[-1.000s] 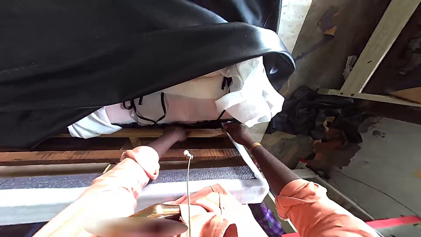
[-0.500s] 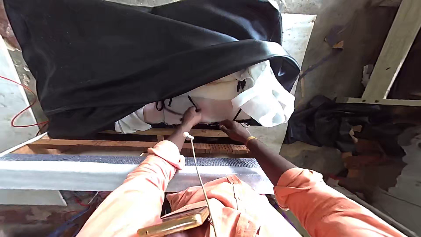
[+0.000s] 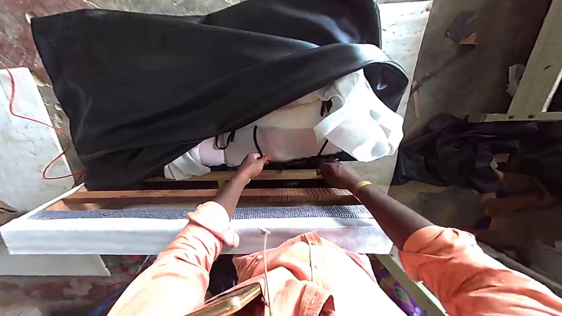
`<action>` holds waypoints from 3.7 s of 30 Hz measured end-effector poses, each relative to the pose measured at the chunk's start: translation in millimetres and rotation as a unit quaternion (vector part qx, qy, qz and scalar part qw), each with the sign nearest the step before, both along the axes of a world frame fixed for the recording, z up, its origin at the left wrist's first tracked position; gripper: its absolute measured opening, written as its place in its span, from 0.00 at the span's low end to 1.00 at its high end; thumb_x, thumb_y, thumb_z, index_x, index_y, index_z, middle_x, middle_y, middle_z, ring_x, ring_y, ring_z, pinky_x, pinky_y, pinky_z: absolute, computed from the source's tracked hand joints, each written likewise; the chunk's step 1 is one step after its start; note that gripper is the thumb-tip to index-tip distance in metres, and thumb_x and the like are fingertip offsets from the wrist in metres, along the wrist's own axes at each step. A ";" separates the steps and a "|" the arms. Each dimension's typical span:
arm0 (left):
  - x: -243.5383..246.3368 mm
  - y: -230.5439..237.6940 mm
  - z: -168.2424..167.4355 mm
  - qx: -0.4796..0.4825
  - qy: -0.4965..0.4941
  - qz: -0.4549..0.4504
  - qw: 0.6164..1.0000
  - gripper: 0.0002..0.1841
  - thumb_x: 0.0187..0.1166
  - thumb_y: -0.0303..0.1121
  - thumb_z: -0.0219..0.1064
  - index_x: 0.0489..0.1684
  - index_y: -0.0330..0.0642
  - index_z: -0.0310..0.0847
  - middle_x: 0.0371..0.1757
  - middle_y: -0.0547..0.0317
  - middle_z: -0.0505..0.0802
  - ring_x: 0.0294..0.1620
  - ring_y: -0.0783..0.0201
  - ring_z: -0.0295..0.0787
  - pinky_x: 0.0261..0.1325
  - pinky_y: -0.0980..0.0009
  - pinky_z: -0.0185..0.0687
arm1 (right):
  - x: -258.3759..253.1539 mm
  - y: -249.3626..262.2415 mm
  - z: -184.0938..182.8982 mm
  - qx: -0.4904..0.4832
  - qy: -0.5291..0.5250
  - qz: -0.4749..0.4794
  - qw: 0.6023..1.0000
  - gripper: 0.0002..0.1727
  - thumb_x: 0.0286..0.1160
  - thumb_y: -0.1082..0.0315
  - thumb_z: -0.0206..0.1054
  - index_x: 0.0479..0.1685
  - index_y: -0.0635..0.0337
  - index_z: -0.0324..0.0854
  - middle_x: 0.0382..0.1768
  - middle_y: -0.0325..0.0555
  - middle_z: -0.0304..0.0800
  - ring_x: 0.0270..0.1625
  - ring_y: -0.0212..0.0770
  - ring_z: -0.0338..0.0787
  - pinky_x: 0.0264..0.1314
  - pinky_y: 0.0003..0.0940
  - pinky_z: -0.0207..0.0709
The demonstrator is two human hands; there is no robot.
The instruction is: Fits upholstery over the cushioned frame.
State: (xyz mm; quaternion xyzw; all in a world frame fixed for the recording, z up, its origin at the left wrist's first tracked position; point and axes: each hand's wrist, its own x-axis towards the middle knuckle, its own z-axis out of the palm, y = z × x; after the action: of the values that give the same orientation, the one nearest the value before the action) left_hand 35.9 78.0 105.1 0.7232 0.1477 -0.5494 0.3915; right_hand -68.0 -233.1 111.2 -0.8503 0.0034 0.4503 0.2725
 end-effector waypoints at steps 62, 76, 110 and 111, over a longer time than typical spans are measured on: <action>249.2 -173.5 28.6 0.179 -0.411 -0.083 0.890 0.30 0.86 0.58 0.57 0.69 0.40 0.83 0.70 0.43 0.90 0.78 0.46 0.82 0.81 0.44 0.71 | 244.3 -92.0 72.7 -0.313 -0.244 -0.179 0.900 0.44 0.86 0.36 0.47 0.70 0.75 0.78 0.69 0.78 0.80 0.79 0.75 0.74 0.84 0.70 0.58; 183.6 -185.2 46.8 -0.055 -0.547 -0.392 0.738 0.42 0.65 0.53 0.81 0.86 0.67 0.70 0.85 0.55 0.77 0.81 0.47 0.76 0.74 0.44 0.76 | 194.9 -41.9 106.6 -0.062 -0.165 -0.281 0.943 0.32 0.86 0.36 0.52 0.35 0.52 0.92 0.32 0.44 0.94 0.37 0.46 0.92 0.42 0.62 0.82; 97.8 -74.7 -26.2 0.201 -0.397 0.145 0.884 0.33 0.82 0.48 0.66 0.79 0.33 0.70 0.74 0.34 0.82 0.76 0.39 0.77 0.79 0.42 0.71 | 71.6 -48.4 33.2 0.043 -0.069 -0.331 0.940 0.17 0.93 0.64 0.46 0.57 0.58 0.81 0.31 0.51 0.84 0.31 0.49 0.85 0.35 0.54 0.79; 110.1 -69.3 -29.3 0.228 -0.384 0.152 0.882 0.40 0.79 0.53 0.70 0.85 0.35 0.65 0.80 0.34 0.78 0.81 0.38 0.73 0.82 0.42 0.67 | 69.9 -48.0 34.2 0.024 -0.085 -0.324 0.942 0.17 0.94 0.63 0.46 0.56 0.58 0.81 0.33 0.52 0.85 0.34 0.51 0.86 0.38 0.58 0.78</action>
State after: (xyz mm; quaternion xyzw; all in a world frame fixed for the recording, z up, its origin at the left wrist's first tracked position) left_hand 146.0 8.7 75.7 0.9156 0.2146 -0.1137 0.3206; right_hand 1.9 -281.1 145.4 -0.8316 0.2448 0.2635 0.4231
